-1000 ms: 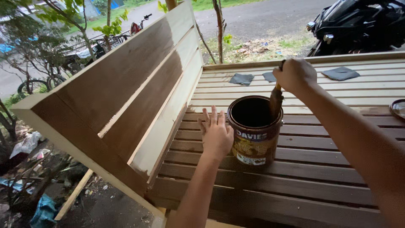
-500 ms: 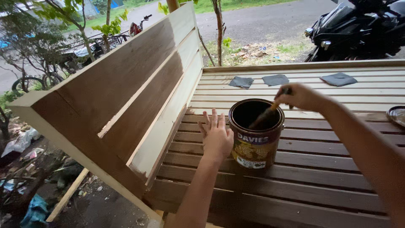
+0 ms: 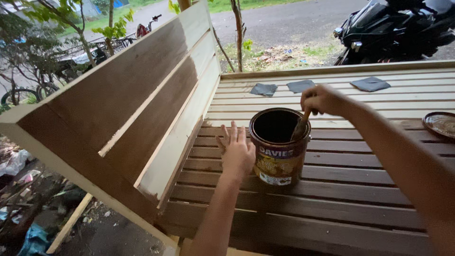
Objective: The person applies a brown wood stain to a light-colored wooden board using a brush. They repeatedly dip the brush into a paint can and spread the stain across the board's surface, working from left to right and top to bottom.
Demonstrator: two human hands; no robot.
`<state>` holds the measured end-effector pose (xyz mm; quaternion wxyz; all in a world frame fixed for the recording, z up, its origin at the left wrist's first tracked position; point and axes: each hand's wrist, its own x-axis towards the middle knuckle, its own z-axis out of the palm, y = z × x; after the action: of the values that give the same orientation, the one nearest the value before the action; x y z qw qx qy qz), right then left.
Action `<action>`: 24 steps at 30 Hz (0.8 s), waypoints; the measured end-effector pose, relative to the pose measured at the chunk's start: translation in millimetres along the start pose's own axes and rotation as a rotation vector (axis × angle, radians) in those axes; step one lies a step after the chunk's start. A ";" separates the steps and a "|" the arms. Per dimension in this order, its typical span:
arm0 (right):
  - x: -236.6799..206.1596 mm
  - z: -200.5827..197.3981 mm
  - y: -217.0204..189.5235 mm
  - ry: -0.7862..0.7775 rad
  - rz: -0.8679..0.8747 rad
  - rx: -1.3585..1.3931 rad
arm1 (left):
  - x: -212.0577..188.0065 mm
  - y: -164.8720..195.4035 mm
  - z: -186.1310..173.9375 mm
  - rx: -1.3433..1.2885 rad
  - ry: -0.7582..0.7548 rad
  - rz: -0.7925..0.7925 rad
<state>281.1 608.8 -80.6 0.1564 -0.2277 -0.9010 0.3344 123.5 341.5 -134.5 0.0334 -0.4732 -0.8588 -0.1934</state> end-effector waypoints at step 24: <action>10.7 -19.0 -14.0 0.554 -0.068 0.476 | -1.5 -3.0 -7.4 0.060 -0.052 -0.043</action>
<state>276.0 615.0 -56.0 0.4542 -0.2368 -0.7286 0.4548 120.9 336.2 -128.9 0.0213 -0.4582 -0.8748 -0.1560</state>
